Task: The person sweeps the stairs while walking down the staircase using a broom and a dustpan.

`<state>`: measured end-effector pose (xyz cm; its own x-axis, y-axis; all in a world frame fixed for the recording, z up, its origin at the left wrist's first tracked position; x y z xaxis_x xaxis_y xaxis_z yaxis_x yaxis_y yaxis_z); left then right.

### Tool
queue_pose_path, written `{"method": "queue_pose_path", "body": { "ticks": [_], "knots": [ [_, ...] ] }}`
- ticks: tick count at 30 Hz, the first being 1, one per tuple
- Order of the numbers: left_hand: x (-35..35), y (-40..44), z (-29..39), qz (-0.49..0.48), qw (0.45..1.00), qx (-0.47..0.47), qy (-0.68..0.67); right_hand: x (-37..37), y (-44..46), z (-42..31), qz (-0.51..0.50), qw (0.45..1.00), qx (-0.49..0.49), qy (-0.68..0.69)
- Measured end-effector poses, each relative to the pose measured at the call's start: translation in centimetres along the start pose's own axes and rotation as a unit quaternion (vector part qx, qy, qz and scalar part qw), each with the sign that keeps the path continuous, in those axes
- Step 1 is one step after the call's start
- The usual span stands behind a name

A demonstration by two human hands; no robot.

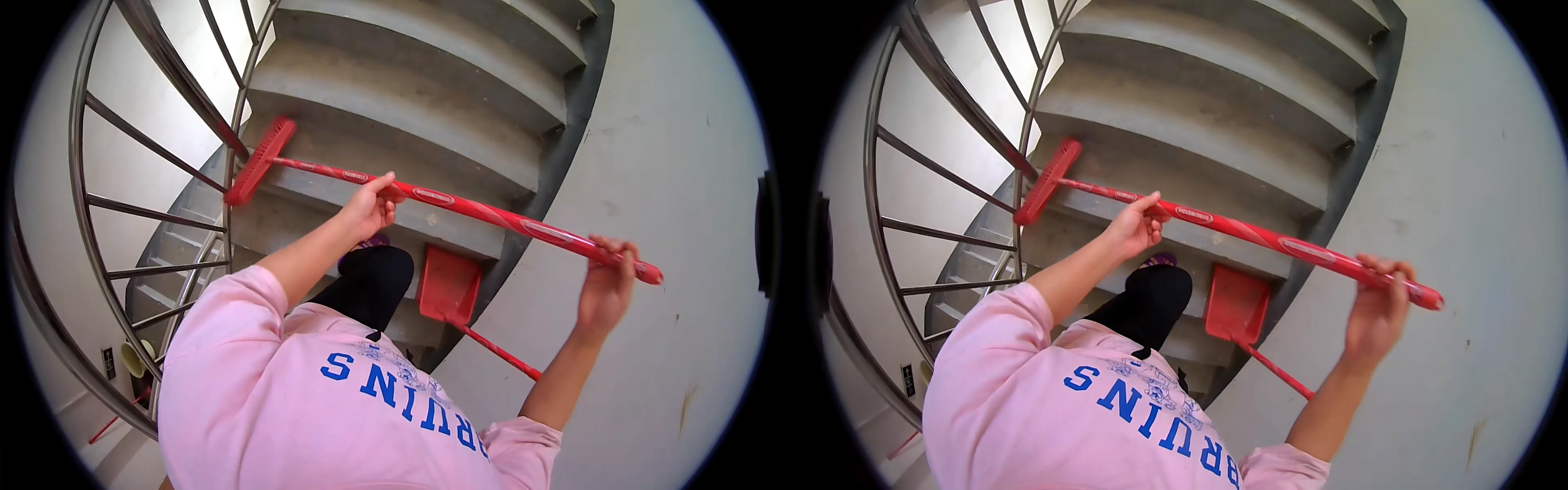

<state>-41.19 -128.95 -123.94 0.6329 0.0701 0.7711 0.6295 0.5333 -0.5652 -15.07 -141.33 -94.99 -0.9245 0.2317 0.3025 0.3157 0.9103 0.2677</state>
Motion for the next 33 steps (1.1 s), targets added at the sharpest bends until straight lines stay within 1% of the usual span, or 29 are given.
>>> {"method": "queue_pose_path", "body": {
  "ticks": [2,5,7,15,17,20,24,28,33],
  "knots": [
    [-1.2,2.0,-0.4,0.018,1.0,0.001,0.009,0.7,-0.7,0.9,0.024,0.999,0.02,-0.013],
    [-0.4,2.3,-2.5,0.045,0.999,-0.008,-0.027,-0.2,-2.6,-0.3,0.065,0.996,0.02,-0.053],
    [-0.1,2.0,-3.5,0.03,0.999,-0.03,-0.018,-0.5,-4.2,-1.1,0.096,0.992,0.013,-0.087],
    [5.3,0.0,-10.0,-0.049,0.989,-0.126,0.058,-2.1,-10.3,-8.7,0.135,0.975,-0.039,-0.17],
    [6.6,-0.7,-11.7,-0.07,0.983,-0.147,0.081,-2.6,-12.2,-10.4,0.161,0.966,-0.046,-0.195],
    [7.9,-0.9,-14.6,-0.092,0.971,-0.188,0.113,-3.6,-15.0,-12.8,0.201,0.949,-0.058,-0.234],
    [9.6,-2.1,-17.8,-0.127,0.954,-0.229,0.146,-3.0,-18.9,-15.4,0.236,0.927,-0.078,-0.28],
    [11.8,-1.9,-22.4,-0.15,0.934,-0.273,0.173,-5.2,-22.3,-18.3,0.277,0.902,-0.094,-0.317],
    [13.4,-3.7,-25.4,-0.201,0.905,-0.332,0.174,-2.3,-25.3,-21.0,0.305,0.874,-0.104,-0.364]
  ]
}}
Point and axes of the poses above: each hand's wrist, its own y-axis towards the middle knuckle, its own x-axis out of the palm, z = x × y, the point moved 7 cm from there along y, towards the middle knuckle, and after that the axes turned 6 degrees about -z, right-handed, at the moved point
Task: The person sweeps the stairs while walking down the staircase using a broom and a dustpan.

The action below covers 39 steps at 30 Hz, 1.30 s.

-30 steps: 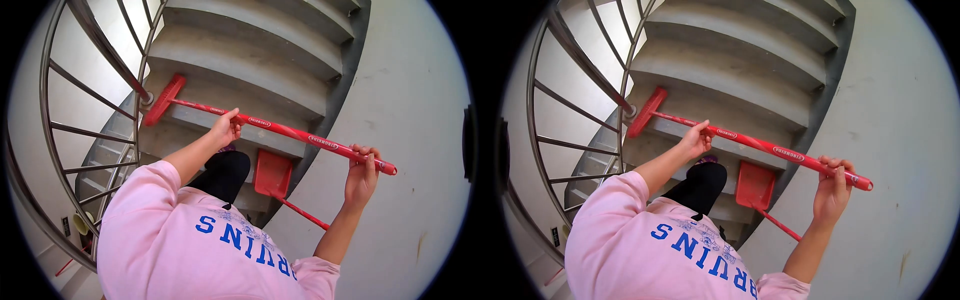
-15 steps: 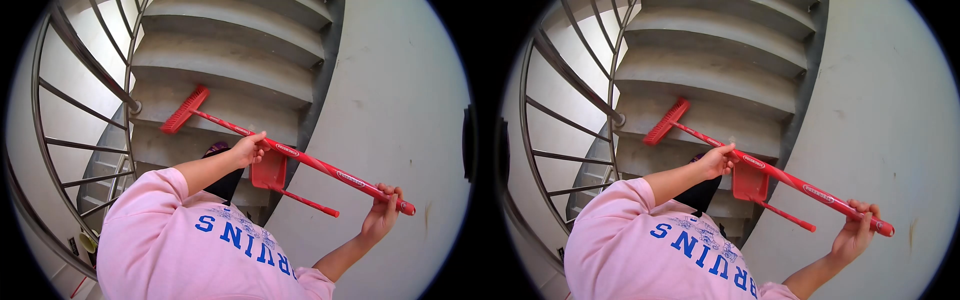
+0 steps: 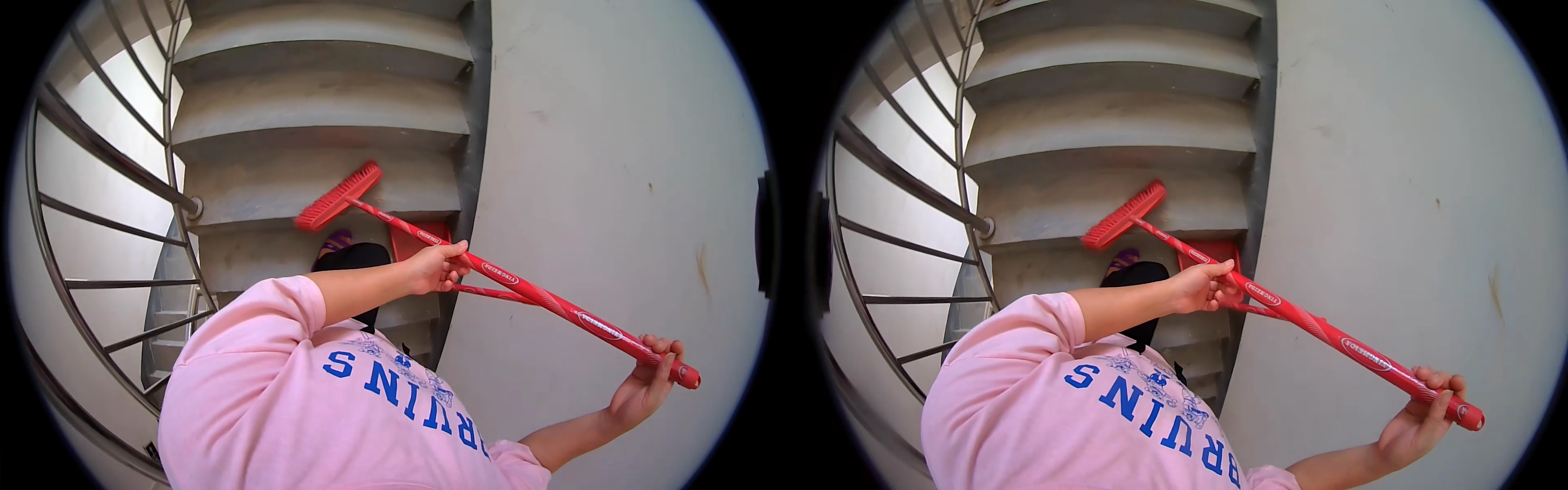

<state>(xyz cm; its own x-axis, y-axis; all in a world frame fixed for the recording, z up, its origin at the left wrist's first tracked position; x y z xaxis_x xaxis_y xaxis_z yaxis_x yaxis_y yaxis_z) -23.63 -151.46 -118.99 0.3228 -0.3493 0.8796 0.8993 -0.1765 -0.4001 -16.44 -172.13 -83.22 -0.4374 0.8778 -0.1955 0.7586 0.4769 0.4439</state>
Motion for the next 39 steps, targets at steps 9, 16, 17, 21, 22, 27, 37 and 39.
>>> {"method": "queue_pose_path", "body": {
  "ticks": [9,16,17,21,22,27,37,39],
  "knots": [
    [4.7,7.3,-4.6,-0.028,0.995,-0.082,0.05,-8.4,-1.6,1.2,0.067,0.997,-0.032,-0.013],
    [7.0,8.2,-3.3,0.006,0.992,-0.063,0.109,-12.0,-4.8,1.8,0.08,0.996,-0.03,0.025],
    [6.0,7.7,-2.3,0.027,0.992,-0.046,0.118,-10.8,-5.5,2.5,0.088,0.995,-0.019,0.031],
    [0.0,12.3,1.7,0.161,0.982,0.053,0.084,-8.0,-5.8,11.9,0.065,0.994,0.038,0.081],
    [-3.1,14.1,2.4,0.189,0.977,0.063,0.081,-6.9,-6.2,14.5,0.053,0.993,0.051,0.094],
    [-7.6,15.4,1.1,0.199,0.968,-0.022,0.153,-5.6,-10.5,17.7,0.105,0.977,0.092,0.158],
    [-5.6,15.4,-2.5,0.186,0.961,-0.074,0.191,-8.6,-13.3,16.5,0.126,0.979,0.118,0.109],
    [-4.3,15.1,-3.3,0.172,0.963,-0.088,0.19,-9.4,-13.4,15.9,0.13,0.98,0.115,0.097]
  ]
}}
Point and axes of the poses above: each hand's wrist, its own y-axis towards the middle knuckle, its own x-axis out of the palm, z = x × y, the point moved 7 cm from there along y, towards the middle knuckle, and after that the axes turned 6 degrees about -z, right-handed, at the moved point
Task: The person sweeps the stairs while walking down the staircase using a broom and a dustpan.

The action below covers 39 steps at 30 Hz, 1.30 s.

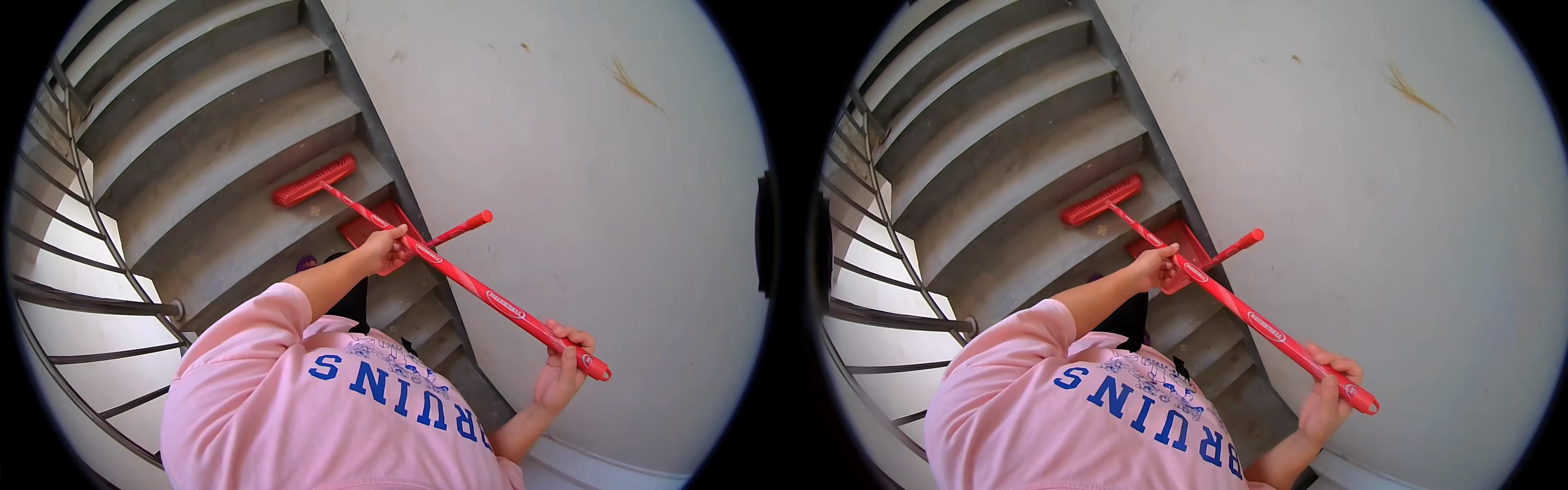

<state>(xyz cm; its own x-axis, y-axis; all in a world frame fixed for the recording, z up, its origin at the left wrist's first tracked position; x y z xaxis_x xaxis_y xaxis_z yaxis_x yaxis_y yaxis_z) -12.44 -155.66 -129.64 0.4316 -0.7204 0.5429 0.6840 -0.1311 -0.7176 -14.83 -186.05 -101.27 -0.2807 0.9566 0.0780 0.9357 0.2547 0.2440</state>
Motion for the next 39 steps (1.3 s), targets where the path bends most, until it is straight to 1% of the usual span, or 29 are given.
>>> {"method": "queue_pose_path", "body": {
  "ticks": [4,7,13,19,23,24,27,29,31,33,34,36,39],
  "knots": [
    [1.2,1.8,-1.8,-0.042,0.998,-0.022,0.042,-2.1,-0.1,-0.4,0.005,1.0,-0.012,-0.018],
    [3.0,0.9,-2.5,-0.066,0.995,-0.033,0.06,-3.1,-0.4,-2.0,0.012,0.999,-0.022,-0.036],
    [5.8,-1.1,-4.1,-0.104,0.991,-0.054,0.057,-3.9,-1.2,-5.4,0.013,0.996,-0.049,-0.08],
    [8.0,-3.3,-5.1,-0.145,0.987,-0.06,0.039,-4.5,-2.4,-8.7,-0.012,0.99,-0.097,-0.106],
    [8.7,-4.2,-4.6,-0.138,0.989,-0.044,0.007,-4.8,-2.6,-9.9,-0.023,0.989,-0.122,-0.084],
    [8.5,-4.4,-3.8,-0.119,0.992,-0.026,0.012,-4.7,-2.3,-9.8,-0.023,0.989,-0.124,-0.075],
    [7.2,-3.2,-0.6,-0.067,0.997,0.043,-0.013,-3.4,-0.6,-7.0,-0.022,0.991,-0.128,-0.035],
    [5.8,-0.6,1.3,-0.052,0.995,0.082,-0.038,-2.1,0.4,-3.0,-0.018,0.994,-0.107,-0.015],
    [2.4,3.4,2.7,0.013,0.992,0.112,-0.049,0.0,1.1,2.0,-0.03,0.997,-0.065,0.032],
    [0.5,3.7,3.6,0.076,0.991,0.105,-0.015,2.2,0.2,5.7,-0.025,0.998,-0.038,0.036],
    [-0.1,4.1,3.5,0.053,0.994,0.092,0.01,2.3,-0.2,5.9,-0.006,0.999,-0.028,0.045],
    [-0.2,4.6,2.3,0.06,0.996,0.07,0.011,1.8,-1.5,6.2,0.034,0.997,-0.003,0.065],
    [1.3,3.3,0.7,0.059,0.997,0.043,0.002,1.1,-3.2,6.4,0.036,0.997,0.018,0.06]
  ]
}}
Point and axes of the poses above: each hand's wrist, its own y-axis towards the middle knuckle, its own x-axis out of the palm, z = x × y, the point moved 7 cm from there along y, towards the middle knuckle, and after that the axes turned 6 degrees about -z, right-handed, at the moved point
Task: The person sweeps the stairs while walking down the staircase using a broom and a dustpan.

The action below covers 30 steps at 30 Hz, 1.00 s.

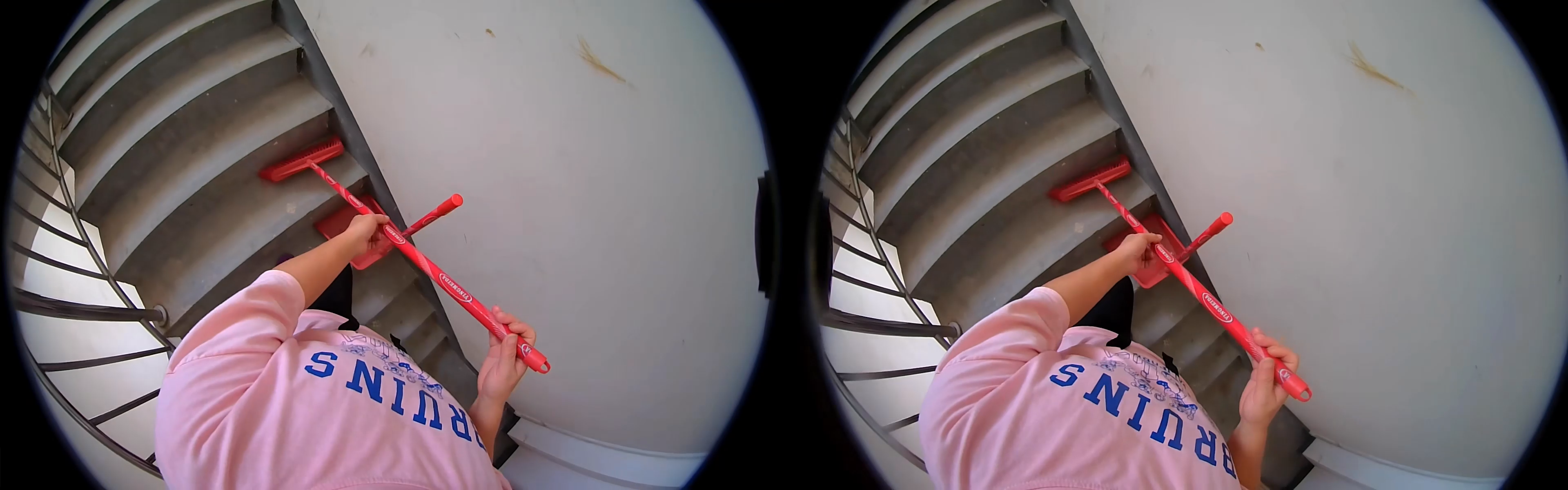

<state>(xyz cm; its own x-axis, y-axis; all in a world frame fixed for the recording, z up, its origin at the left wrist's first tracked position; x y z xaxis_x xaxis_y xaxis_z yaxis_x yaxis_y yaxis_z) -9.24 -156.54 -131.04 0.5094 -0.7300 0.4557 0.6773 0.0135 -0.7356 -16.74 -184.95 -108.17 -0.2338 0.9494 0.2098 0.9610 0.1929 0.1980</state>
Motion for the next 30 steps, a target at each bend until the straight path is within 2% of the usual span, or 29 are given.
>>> {"method": "queue_pose_path", "body": {
  "ticks": [4,7,11,14,19,22,24,26,30],
  "knots": [
    [1.0,0.2,-1.9,-0.024,0.999,-0.021,0.0,-1.2,-1.2,-1.8,0.006,1.0,-0.01,-0.023],
    [1.6,-0.5,-2.8,-0.047,0.997,-0.016,0.066,-2.2,-1.9,-3.5,0.004,0.998,-0.035,-0.05],
    [2.9,-1.8,-4.0,-0.077,0.993,-0.042,0.077,-3.4,-2.6,-5.9,0.019,0.995,-0.064,-0.069],
    [3.3,-3.3,-4.7,-0.08,0.993,-0.073,0.048,-3.7,-3.3,-8.4,0.033,0.99,-0.087,-0.108],
    [5.0,-5.2,-6.3,-0.145,0.985,-0.093,0.0,-3.6,-3.3,-12.9,0.011,0.978,-0.113,-0.174],
    [6.5,-8.5,-6.6,-0.206,0.973,-0.088,-0.063,-1.8,-3.3,-17.5,-0.041,0.972,-0.159,-0.168],
    [7.2,-11.9,-6.6,-0.225,0.964,-0.089,-0.112,-1.3,-2.8,-20.7,-0.034,0.952,-0.23,-0.199],
    [7.0,-16.2,-6.6,-0.268,0.946,-0.099,-0.153,-0.4,-2.3,-24.2,-0.079,0.949,-0.264,-0.153],
    [2.9,-23.5,-5.4,-0.295,0.926,-0.079,-0.221,6.9,0.2,-26.9,-0.218,0.933,-0.286,0.019]
  ]
}}
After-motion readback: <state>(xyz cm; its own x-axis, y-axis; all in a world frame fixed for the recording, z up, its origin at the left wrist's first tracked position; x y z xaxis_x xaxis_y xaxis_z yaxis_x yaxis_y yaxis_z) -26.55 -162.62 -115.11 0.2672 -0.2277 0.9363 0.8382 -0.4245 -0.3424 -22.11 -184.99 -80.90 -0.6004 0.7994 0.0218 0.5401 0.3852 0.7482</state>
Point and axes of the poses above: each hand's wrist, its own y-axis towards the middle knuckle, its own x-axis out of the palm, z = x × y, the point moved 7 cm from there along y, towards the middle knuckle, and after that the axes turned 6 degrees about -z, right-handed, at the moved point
